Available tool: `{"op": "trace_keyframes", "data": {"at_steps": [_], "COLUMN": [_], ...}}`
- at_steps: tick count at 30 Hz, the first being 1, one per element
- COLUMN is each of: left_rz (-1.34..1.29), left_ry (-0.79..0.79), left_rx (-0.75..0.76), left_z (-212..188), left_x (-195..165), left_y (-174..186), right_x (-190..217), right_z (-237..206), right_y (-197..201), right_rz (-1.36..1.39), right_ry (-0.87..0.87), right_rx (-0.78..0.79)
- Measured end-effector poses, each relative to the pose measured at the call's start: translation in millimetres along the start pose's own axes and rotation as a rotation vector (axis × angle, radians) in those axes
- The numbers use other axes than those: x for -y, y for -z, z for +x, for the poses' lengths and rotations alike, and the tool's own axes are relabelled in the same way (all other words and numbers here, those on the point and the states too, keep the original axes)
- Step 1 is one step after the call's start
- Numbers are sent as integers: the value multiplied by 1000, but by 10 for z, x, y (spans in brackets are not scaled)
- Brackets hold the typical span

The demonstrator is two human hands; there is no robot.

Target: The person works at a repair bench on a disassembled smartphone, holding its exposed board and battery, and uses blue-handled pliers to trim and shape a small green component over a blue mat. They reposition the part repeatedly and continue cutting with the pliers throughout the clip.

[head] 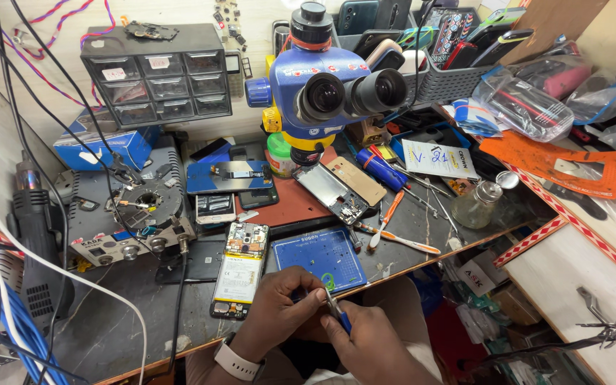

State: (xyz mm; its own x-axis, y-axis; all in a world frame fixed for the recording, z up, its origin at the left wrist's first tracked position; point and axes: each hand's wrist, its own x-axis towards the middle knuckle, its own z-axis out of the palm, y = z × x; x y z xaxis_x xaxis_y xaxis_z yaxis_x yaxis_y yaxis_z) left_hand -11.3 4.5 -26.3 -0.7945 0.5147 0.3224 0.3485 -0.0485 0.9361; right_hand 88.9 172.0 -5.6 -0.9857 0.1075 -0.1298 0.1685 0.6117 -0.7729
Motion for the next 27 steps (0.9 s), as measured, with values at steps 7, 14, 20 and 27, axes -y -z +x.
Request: {"op": "trace_keyframes", "data": {"at_steps": [7, 14, 20, 27], "left_rz": [166, 38, -276, -376], "left_ry": [-162, -150, -34, 106], "left_rx": [-33, -156, -115, 115], "left_z": [-34, -68, 10, -44], "left_x": [-37, 88, 106, 84], "left_y": [4, 49, -2, 40], "right_x": [56, 80, -85, -206], "right_z": [11, 42, 98, 163], "right_y": [19, 157, 230, 207], "right_rz": [18, 368, 611, 617], "right_ry": [105, -149, -109, -93], "right_rx": [29, 356, 529, 528]}}
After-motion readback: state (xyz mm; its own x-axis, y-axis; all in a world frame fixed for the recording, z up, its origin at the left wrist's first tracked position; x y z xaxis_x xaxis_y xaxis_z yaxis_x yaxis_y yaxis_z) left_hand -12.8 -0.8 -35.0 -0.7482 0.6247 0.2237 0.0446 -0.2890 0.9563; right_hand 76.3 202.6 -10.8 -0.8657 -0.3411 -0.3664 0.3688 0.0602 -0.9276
